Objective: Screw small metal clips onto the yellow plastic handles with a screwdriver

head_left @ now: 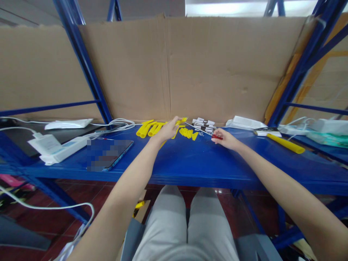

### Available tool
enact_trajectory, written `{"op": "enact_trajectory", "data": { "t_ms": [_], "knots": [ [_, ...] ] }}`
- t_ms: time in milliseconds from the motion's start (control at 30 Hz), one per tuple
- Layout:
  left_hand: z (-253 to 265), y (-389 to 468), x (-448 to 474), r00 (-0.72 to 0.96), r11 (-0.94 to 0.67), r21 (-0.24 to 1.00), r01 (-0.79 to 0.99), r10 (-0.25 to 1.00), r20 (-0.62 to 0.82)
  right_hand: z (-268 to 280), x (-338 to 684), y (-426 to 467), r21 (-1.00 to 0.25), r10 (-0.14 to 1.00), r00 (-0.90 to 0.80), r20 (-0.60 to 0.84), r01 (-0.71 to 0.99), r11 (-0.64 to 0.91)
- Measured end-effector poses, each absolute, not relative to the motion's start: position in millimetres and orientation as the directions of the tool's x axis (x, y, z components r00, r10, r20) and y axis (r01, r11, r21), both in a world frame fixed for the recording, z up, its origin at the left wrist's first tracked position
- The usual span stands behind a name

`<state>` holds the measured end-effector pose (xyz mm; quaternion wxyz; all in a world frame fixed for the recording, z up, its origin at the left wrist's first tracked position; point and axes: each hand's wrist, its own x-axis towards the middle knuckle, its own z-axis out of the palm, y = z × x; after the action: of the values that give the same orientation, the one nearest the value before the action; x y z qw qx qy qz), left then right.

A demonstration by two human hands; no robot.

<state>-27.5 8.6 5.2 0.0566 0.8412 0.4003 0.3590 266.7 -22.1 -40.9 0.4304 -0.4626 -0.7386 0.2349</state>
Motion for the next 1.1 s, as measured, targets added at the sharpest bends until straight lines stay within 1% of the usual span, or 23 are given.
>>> {"op": "enact_trajectory", "data": {
  "t_ms": [133,233,367,500,600,700,800,867,933,1033,1100],
  "knots": [
    [5.3,7.6,-27.2,0.426,-0.68,0.378,0.628,0.707,0.564,-37.4,265.9,-22.4,-0.756,0.913,-0.213,0.348,0.513,0.408],
    [5.7,8.8,-28.8,0.419,-0.681,0.378,0.627,0.704,0.574,-33.3,266.1,-22.4,-0.732,0.918,-0.257,0.302,0.554,0.396],
    [5.9,8.8,-28.1,0.411,-0.681,0.376,0.628,0.701,0.582,-34.4,267.1,-21.8,-0.691,0.901,-0.272,0.337,0.578,0.433],
    [5.7,2.8,-19.9,0.471,-0.701,0.372,0.608,0.696,0.542,-40.2,262.5,-19.9,-0.635,0.872,-0.282,0.4,0.6,0.486],
    [4.8,-0.4,-14.9,0.511,-0.736,0.356,0.576,0.664,0.545,-42.3,254.9,-19.8,-0.589,0.887,-0.25,0.388,0.673,0.447],
    [0.5,0.8,-12.4,0.492,-0.727,0.355,0.588,0.67,0.556,-40.9,246.8,-23.7,-0.487,0.925,-0.204,0.321,0.802,0.346],
    [-6.7,2.6,-7.0,0.483,-0.699,0.309,0.645,0.686,0.543,-37.1,238.7,-31.9,-0.305,0.955,-0.123,0.27,0.93,0.206],
    [-9.9,2.5,-2.3,0.507,-0.719,0.294,0.63,0.667,0.546,-33.8,233.5,-38.1,-0.183,0.962,-0.075,0.262,0.975,0.125],
    [-9.6,2.0,0.0,0.492,-0.73,0.328,0.599,0.659,0.569,-30.8,229.0,-43.0,-0.11,0.968,-0.066,0.241,0.989,0.095],
    [-3.4,2.4,-5.7,0.42,-0.709,0.428,0.56,0.688,0.591,-28.3,225.2,-46.3,-0.087,0.974,-0.058,0.219,0.993,0.079],
    [1.7,3.0,-13.9,0.37,-0.631,0.538,0.559,0.771,0.519,-28.2,224.4,-46.3,-0.092,0.975,-0.045,0.217,0.994,0.066]
  ]
}}
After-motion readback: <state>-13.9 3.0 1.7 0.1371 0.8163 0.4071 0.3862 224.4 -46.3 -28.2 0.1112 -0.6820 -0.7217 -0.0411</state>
